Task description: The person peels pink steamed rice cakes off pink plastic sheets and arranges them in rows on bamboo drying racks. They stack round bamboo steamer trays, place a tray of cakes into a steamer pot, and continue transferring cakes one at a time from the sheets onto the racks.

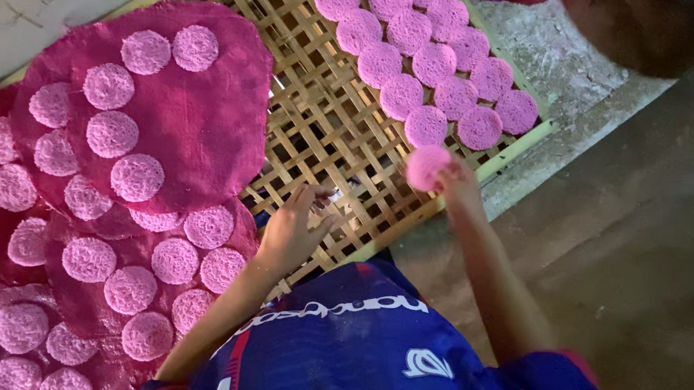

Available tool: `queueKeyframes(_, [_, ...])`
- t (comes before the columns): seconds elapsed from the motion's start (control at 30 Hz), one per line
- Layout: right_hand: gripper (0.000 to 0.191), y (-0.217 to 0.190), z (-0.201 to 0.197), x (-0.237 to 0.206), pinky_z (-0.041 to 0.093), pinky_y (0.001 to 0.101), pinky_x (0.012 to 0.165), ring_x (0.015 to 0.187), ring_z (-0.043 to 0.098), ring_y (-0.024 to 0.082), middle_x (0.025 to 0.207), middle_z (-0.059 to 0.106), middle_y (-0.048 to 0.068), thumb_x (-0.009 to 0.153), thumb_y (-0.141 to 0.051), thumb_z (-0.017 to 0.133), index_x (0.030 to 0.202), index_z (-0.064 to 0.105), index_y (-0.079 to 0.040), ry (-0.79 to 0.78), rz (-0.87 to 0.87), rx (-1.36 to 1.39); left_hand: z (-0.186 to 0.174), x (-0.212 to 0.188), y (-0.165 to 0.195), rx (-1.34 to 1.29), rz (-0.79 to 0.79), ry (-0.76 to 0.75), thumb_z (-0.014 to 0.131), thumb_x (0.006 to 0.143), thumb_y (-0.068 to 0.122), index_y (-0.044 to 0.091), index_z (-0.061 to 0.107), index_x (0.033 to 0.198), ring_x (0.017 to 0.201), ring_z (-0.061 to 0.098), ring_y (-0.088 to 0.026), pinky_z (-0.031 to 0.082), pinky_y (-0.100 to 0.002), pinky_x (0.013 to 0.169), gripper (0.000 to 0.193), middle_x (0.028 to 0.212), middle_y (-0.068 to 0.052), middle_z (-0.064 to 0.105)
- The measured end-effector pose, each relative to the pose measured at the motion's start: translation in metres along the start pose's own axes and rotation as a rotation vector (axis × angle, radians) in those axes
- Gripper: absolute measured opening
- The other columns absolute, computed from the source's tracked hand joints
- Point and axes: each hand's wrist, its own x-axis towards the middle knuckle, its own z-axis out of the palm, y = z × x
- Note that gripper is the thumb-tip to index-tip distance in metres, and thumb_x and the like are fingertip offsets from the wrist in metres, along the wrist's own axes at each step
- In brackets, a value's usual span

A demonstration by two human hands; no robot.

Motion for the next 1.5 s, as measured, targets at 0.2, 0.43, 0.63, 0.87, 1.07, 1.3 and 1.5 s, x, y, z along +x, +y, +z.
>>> queueKeyframes(0.2, [0.058,-0.015,-0.018,0.004,0.052,0.0481,0.096,0.115,0.063,0.041,0.124,0.062,0.025,0.090,0.000,0.067,0.145,0.049,-0.004,0.141,-0.183,-0.761,0.001,0.000,-0.011,-0.007,-0.029,0.032,0.073,0.089,0.018,0.007,0.063,0.121,0.094,0.073,-0.025,0.058,-0.037,0.077,0.035,0.109,-0.011,0.068])
queueKeyframes(0.43, [0.069,-0.055,-0.002,-0.027,0.043,0.0572,0.105,0.127,0.047,0.049,0.139,0.048,0.026,0.082,0.000,0.071,0.146,0.044,-0.002,0.263,-0.457,-0.996,-0.002,-0.004,-0.017,0.011,-0.053,0.061,0.073,0.090,0.017,0.007,0.065,0.119,0.093,0.071,-0.027,0.057,-0.038,0.074,0.032,0.110,-0.012,0.067])
queueKeyframes(0.63, [0.053,-0.080,0.040,0.006,0.043,0.0538,0.109,0.130,0.049,0.042,0.138,0.052,0.023,0.094,-0.010,0.070,0.143,0.050,-0.005,0.212,-0.806,-0.971,-0.008,-0.003,-0.045,0.070,-0.326,0.151,0.074,0.089,0.015,0.013,0.064,0.128,0.080,0.067,-0.028,0.056,-0.040,0.072,0.040,0.085,-0.013,0.062])
queueKeyframes(0.87, [0.040,-0.114,0.249,0.130,0.057,0.0351,0.089,0.114,0.061,0.025,0.134,0.054,0.016,0.099,-0.009,0.069,0.137,0.055,-0.009,-0.449,-1.005,-0.682,-0.023,0.003,-0.069,0.482,-0.113,0.543,0.079,0.067,0.013,0.007,0.046,0.152,0.108,0.064,-0.041,0.050,-0.043,0.096,0.092,0.128,-0.027,0.065])
queueKeyframes(1.07, [0.033,-0.167,0.403,0.201,0.053,0.0441,0.088,0.105,0.061,0.031,0.112,0.063,0.009,0.083,-0.017,0.082,0.112,0.071,-0.006,-0.667,-1.241,-0.879,-0.041,-0.005,-0.084,0.072,-0.533,0.663,0.066,0.089,0.011,0.009,0.030,0.167,0.089,0.062,-0.026,0.046,-0.045,0.114,0.086,0.090,-0.007,0.063])
queueKeyframes(1.3, [0.017,-0.163,0.462,0.236,0.055,0.0384,0.088,0.105,0.065,0.023,0.109,0.067,0.005,0.083,-0.020,0.076,0.093,0.071,-0.008,-0.724,-1.515,-0.968,-0.069,0.009,-0.095,0.275,-0.433,0.899,0.071,0.078,0.007,0.000,0.040,0.149,0.127,0.049,-0.042,0.040,-0.051,0.108,0.077,0.138,-0.025,0.050])
queueKeyframes(1.5, [0.030,-0.169,0.462,0.303,0.056,0.0364,0.081,0.093,0.068,0.022,0.103,0.073,0.009,0.089,-0.033,0.066,0.105,0.072,-0.009,-0.744,-0.114,-0.096,-0.117,0.053,-0.133,0.293,-0.386,0.786,0.069,0.087,0.008,0.005,0.056,0.133,0.121,0.056,-0.036,0.046,-0.048,0.104,0.048,0.128,-0.018,0.056])
